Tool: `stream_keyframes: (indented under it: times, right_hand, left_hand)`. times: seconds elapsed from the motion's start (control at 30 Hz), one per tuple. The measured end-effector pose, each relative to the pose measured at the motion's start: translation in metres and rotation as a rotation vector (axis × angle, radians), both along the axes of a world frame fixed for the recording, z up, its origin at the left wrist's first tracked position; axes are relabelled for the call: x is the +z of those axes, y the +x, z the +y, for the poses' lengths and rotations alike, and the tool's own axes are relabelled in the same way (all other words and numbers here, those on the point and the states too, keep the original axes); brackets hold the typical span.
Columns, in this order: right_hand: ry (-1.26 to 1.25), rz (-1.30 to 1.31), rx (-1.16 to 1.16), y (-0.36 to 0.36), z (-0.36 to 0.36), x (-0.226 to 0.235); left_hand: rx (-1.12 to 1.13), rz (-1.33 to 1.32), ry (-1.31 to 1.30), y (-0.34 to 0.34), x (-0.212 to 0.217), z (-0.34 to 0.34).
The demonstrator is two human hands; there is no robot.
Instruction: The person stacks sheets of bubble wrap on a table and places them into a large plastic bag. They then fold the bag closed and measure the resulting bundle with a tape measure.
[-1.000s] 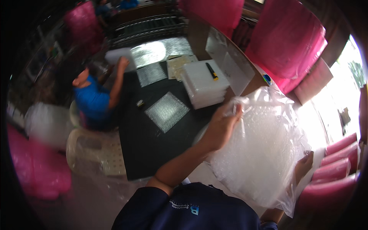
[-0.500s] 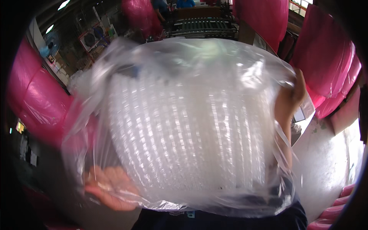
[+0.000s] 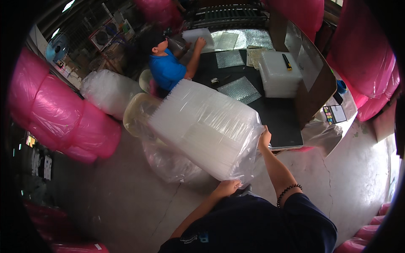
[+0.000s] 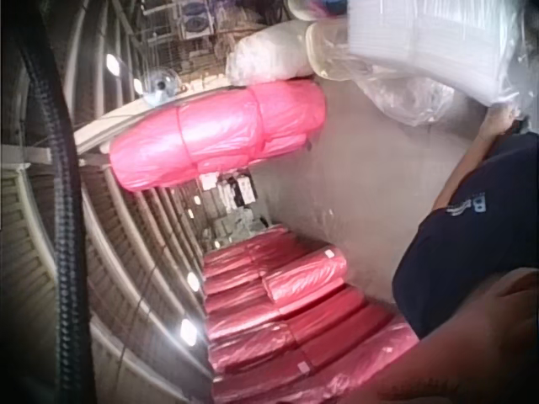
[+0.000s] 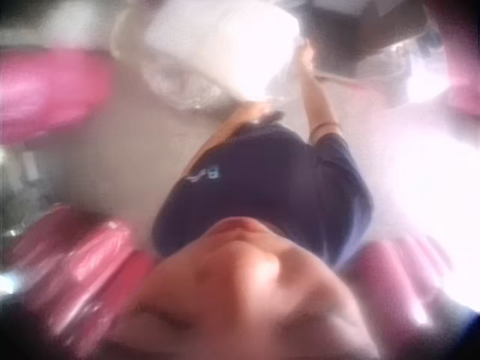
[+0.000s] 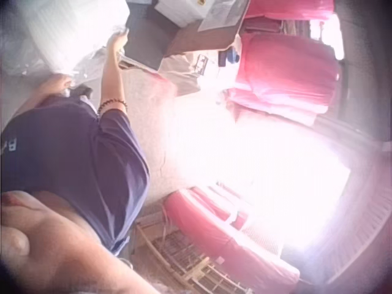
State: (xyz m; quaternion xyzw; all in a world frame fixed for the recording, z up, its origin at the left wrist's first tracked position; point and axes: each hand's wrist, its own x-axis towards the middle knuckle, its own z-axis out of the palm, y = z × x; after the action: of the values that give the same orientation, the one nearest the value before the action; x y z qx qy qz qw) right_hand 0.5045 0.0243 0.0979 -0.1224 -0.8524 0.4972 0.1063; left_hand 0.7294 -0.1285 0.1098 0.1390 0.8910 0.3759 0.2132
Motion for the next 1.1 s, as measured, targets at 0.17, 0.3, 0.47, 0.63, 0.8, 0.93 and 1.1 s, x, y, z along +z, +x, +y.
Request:
stream_keyframes:
  times: [0.17, 0.3, 0.47, 0.63, 0.8, 0.93, 1.1]
  right_hand:
    - [-0.595, 0.013, -0.104, 0.006, 0.031, -0.067]
    - [-0.191, -0.095, -0.266, 0.056, 0.007, -0.065]
    - [-0.443, 0.094, 0.345, 0.078, 0.009, -0.081]
    - [-0.088, -0.061, 0.875, 0.061, 0.041, -0.071]
    - [0.229, -0.060, 0.896, 0.035, 0.050, -0.029]
    - [0.223, 0.063, 0.952, 0.025, 0.031, 0.001]
    - [0.041, 0.023, 0.781, 0.031, -0.010, -0.005]
  left_hand:
    - [-0.272, 0.124, 0.340, -0.039, 0.103, 0.033]
    - [0.182, 0.687, -0.331, -0.105, 0.143, 0.048]
    - [0.014, 0.416, -0.557, -0.160, 0.104, 0.058]
    - [0.127, 0.289, -0.063, -0.178, 0.092, 0.072]
    - [-0.018, 0.077, 0.253, -0.205, 0.101, 0.047]
    - [-0.008, -0.176, 0.496, -0.216, 0.080, 0.039]
    - [-0.072, -0.267, 0.662, -0.205, 0.052, 0.043]
